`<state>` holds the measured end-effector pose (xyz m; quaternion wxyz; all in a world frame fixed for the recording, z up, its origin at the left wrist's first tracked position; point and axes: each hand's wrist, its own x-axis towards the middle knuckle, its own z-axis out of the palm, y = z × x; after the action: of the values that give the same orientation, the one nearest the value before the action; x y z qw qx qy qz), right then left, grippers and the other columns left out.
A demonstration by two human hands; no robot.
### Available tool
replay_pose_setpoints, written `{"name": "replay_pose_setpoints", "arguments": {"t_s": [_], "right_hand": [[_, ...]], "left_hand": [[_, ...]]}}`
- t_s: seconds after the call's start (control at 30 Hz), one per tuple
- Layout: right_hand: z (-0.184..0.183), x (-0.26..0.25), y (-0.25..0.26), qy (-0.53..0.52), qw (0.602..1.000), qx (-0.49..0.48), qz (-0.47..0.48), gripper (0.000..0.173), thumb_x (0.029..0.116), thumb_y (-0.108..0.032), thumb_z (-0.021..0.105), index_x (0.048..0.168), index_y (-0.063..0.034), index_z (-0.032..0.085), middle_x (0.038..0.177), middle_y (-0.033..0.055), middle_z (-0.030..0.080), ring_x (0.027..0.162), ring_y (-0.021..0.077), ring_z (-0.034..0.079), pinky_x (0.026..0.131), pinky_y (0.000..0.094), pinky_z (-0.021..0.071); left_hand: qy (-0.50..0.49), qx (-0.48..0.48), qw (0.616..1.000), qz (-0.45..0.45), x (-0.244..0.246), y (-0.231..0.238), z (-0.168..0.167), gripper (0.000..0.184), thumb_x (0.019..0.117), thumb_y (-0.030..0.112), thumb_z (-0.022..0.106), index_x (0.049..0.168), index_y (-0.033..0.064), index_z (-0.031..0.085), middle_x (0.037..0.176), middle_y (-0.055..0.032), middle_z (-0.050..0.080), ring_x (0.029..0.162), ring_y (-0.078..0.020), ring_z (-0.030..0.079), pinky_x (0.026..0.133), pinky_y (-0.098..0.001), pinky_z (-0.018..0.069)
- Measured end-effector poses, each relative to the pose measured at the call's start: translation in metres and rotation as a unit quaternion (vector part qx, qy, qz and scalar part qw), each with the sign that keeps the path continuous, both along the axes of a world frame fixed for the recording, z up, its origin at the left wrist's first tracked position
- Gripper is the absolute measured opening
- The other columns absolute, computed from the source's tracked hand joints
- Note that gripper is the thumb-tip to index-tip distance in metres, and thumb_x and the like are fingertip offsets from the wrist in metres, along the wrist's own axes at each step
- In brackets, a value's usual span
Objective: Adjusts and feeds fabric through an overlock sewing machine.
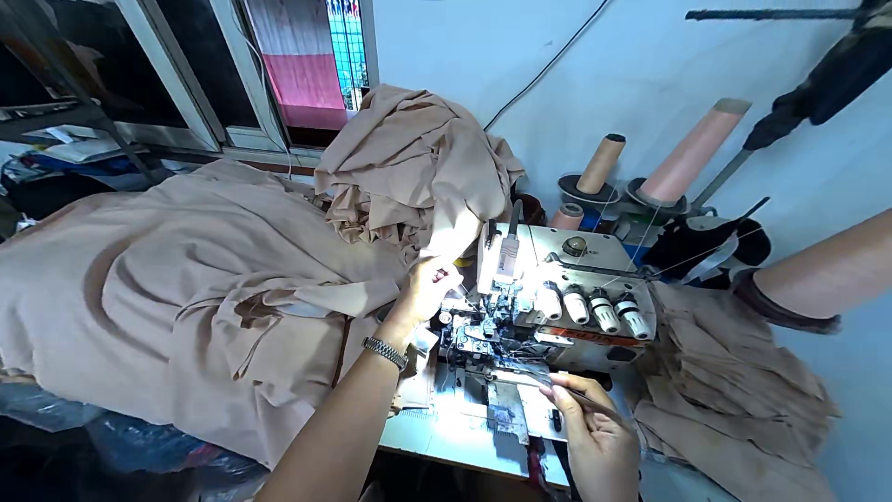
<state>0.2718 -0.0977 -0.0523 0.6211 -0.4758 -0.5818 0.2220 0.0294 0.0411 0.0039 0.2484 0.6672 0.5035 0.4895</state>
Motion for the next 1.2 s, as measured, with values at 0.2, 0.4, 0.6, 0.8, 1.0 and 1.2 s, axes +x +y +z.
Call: {"name": "replay_pose_setpoints", "arguments": {"t_s": [0.2, 0.4, 0.6, 0.8, 1.0, 1.2], "right_hand": [[-0.002, 0.020, -0.014, 0.016, 0.996, -0.070, -0.049, 0.011, 0.0908, 0.003, 0.061, 0.101, 0.0057, 0.065, 0.085, 0.0033, 0.073, 0.070, 0.0036, 0.072, 0.064, 0.0189, 0.0619], [0.003, 0.039, -0.034, -0.169, 0.971, -0.157, -0.057, 0.008, 0.0866, -0.002, 0.073, 0.092, 0.0029, 0.074, 0.085, 0.0121, 0.072, 0.071, 0.0155, 0.070, 0.068, 0.0324, 0.0599], [0.008, 0.032, -0.044, -0.371, 0.902, -0.209, -0.075, 0.022, 0.0975, -0.005, 0.060, 0.112, 0.0004, 0.075, 0.100, 0.0246, 0.070, 0.093, 0.0457, 0.069, 0.080, 0.0637, 0.0534], [0.015, 0.027, -0.044, -0.339, 0.912, -0.217, -0.079, 0.024, 0.0997, -0.012, 0.060, 0.114, 0.0006, 0.074, 0.102, 0.0231, 0.070, 0.088, 0.0426, 0.071, 0.074, 0.0608, 0.0555], [0.009, 0.014, -0.022, -0.367, 0.911, -0.163, -0.099, 0.022, 0.0986, -0.010, 0.061, 0.113, -0.0027, 0.076, 0.097, 0.0199, 0.071, 0.079, 0.0387, 0.072, 0.066, 0.0560, 0.0571], [0.016, 0.005, 0.000, -0.424, 0.879, -0.198, -0.094, 0.022, 0.0997, -0.009, 0.060, 0.113, -0.0088, 0.077, 0.101, 0.0151, 0.075, 0.084, 0.0359, 0.073, 0.070, 0.0538, 0.0572]], "left_hand": [[-0.007, 0.012, 1.000, -0.005, 0.000, 0.000, 0.003, 0.007, 0.0955, 0.006, 0.068, 0.093, -0.0010, 0.068, 0.085, -0.0074, 0.063, 0.077, -0.0104, 0.059, 0.074, -0.0273, 0.0492], [-0.099, 0.163, 0.978, -0.088, 0.001, -0.010, 0.020, 0.044, 0.1091, 0.025, 0.038, 0.140, -0.0020, 0.055, 0.140, -0.0155, 0.058, 0.132, -0.0187, 0.054, 0.113, -0.0385, 0.0433], [0.051, 0.231, 0.955, -0.177, 0.033, -0.050, 0.071, 0.044, 0.1088, 0.024, 0.041, 0.142, 0.0006, 0.058, 0.152, -0.0102, 0.053, 0.146, -0.0233, 0.043, 0.120, -0.0419, 0.0359], [0.222, 0.217, 0.938, -0.152, 0.066, -0.080, 0.052, 0.048, 0.1080, 0.023, 0.046, 0.151, 0.0005, 0.048, 0.165, -0.0120, 0.034, 0.155, -0.0265, 0.027, 0.125, -0.0451, 0.0266], [0.195, 0.188, 0.944, -0.189, 0.056, -0.084, 0.051, 0.051, 0.1057, 0.023, 0.053, 0.152, 0.0047, 0.047, 0.161, -0.0059, 0.043, 0.150, -0.0188, 0.038, 0.122, -0.0388, 0.0354], [0.115, 0.166, 0.979, -0.019, -0.003, -0.048, 0.032, 0.035, 0.1070, 0.021, 0.048, 0.131, -0.0002, 0.064, 0.140, -0.0151, 0.060, 0.131, -0.0224, 0.057, 0.111, -0.0410, 0.0468]]}}
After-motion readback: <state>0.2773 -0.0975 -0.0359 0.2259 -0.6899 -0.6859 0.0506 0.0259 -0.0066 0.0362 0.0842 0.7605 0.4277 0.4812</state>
